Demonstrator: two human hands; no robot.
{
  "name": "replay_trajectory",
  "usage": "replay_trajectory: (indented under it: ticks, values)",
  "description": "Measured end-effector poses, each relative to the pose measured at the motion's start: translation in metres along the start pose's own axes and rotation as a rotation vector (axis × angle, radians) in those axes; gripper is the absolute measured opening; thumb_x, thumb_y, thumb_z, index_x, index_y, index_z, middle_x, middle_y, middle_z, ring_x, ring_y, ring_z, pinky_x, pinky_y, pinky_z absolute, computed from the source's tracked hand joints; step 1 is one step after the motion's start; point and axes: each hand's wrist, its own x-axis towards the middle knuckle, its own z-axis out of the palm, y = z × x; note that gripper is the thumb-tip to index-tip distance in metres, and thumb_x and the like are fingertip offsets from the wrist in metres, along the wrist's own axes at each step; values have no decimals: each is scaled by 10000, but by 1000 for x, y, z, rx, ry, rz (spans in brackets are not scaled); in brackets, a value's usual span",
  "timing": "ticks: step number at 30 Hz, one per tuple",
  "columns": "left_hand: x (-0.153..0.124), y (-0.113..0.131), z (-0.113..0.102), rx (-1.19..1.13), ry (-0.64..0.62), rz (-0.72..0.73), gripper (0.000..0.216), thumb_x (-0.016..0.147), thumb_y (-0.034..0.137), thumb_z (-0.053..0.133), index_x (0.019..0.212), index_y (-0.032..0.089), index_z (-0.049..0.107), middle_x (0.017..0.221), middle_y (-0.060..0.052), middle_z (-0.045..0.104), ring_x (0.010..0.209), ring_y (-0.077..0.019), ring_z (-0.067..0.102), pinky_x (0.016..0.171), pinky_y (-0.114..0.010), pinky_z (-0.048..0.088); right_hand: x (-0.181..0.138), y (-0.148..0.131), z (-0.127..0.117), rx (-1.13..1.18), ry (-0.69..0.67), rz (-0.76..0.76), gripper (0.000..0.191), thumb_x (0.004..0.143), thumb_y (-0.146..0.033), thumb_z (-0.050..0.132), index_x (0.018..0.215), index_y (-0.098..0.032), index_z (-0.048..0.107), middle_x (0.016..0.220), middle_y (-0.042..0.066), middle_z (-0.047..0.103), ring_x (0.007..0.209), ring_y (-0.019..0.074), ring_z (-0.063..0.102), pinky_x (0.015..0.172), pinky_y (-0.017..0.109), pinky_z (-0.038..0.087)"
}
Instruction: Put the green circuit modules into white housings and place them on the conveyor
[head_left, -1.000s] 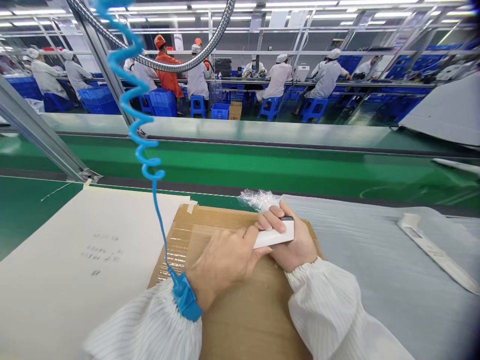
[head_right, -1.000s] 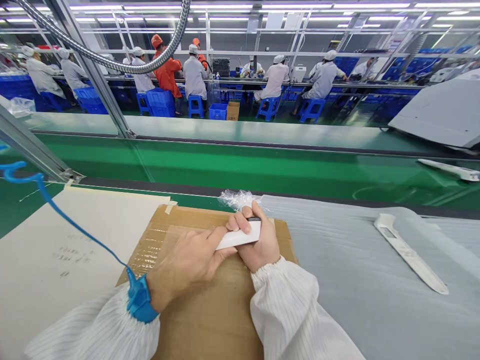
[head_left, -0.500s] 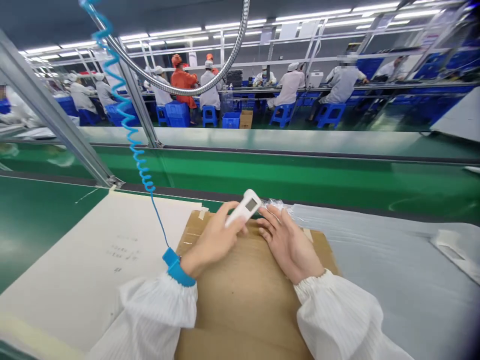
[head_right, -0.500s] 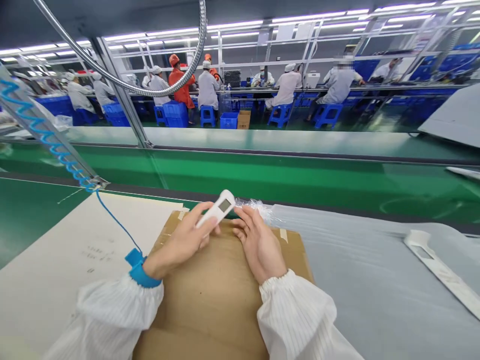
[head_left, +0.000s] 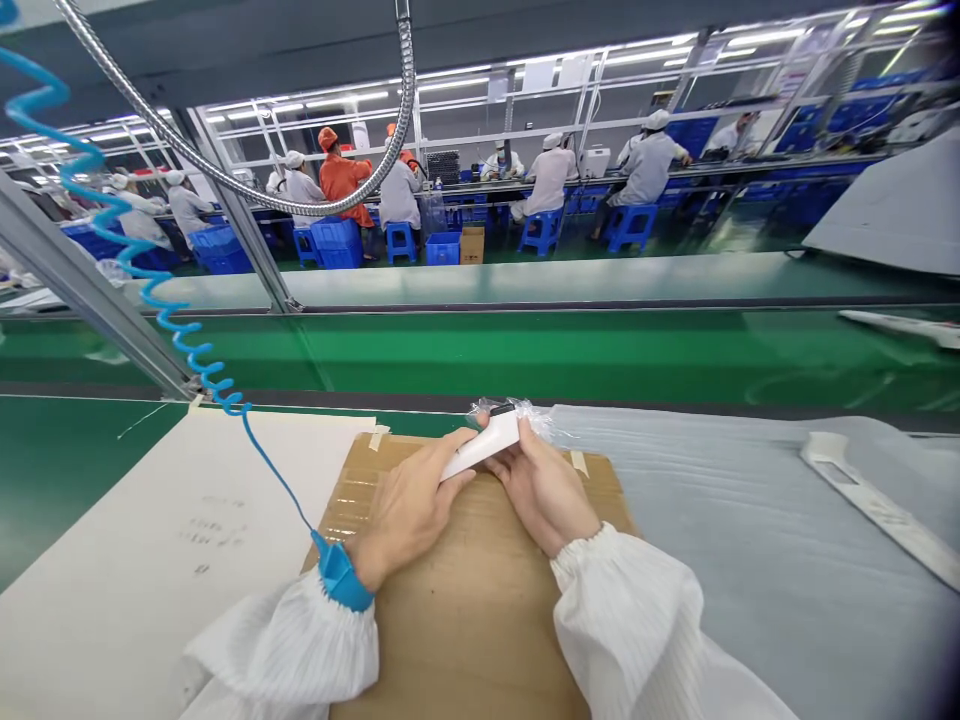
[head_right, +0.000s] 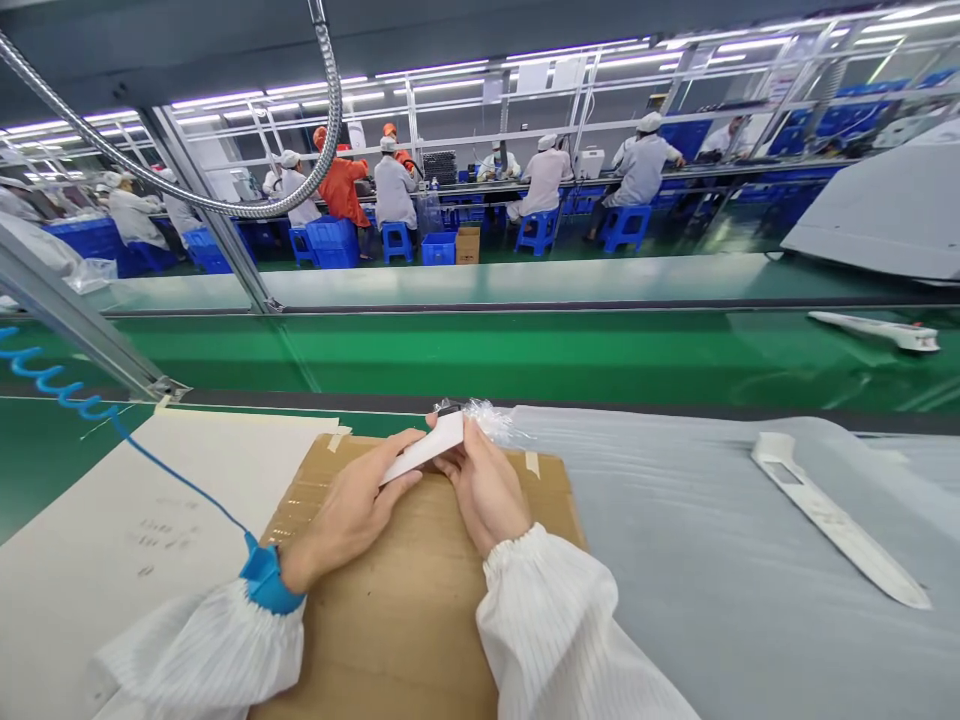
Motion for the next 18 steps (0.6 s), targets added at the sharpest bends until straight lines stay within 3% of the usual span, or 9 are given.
replay_trajectory:
  ticks: [7, 10, 13, 15, 18]
  values:
    - [0, -1, 0, -139, 4, 28, 394, 972, 312, 491, 1365, 335, 513, 1321, 6, 629, 1172, -196, 583, 1043, -350, 433, -1, -1, 3, -14, 10, 12, 355, 844, -557, 683, 1001, -245, 746, 1168, 41, 729, 1054, 202, 623, 830, 307, 495]
    - [9, -3, -9, -302, 51, -61, 373, 948, 335, 534, 1313, 260, 541, 1170, -40, 692, 925, -163, 643, 837, -288, 507, -1, -1, 4, -6, 60, 38, 328, 833, -496, 723, 1050, -251, 737, 1198, 38, 721, 950, 168, 639, 763, 277, 505]
    - [32, -19, -35, -359, 227, -341, 377, 947, 348, 539, 1288, 189, 507, 1015, -66, 712, 595, -90, 549, 549, -204, 428, 0, 0, 0, 3, 118, 63, 314, 790, -454, 783, 1031, -257, 742, 1211, 42, 719, 897, 155, 652, 751, 271, 528]
    - [56, -35, -62, -282, 293, -554, 320, 959, 271, 513, 1247, 131, 507, 1000, -94, 704, 522, -64, 494, 480, -191, 374, 1, 1, -3, 4, 119, 67, 304, 780, -450, 794, 1010, -255, 751, 1176, 42, 728, 893, 153, 656, 748, 267, 540]
    - [97, -60, -106, -181, 296, -680, 265, 948, 213, 550, 1163, 57, 551, 863, -94, 680, 510, -67, 500, 463, -194, 378, 1, 1, -4, 5, 111, 69, 288, 778, -442, 799, 987, -248, 763, 1132, 46, 731, 865, 149, 654, 727, 260, 547]
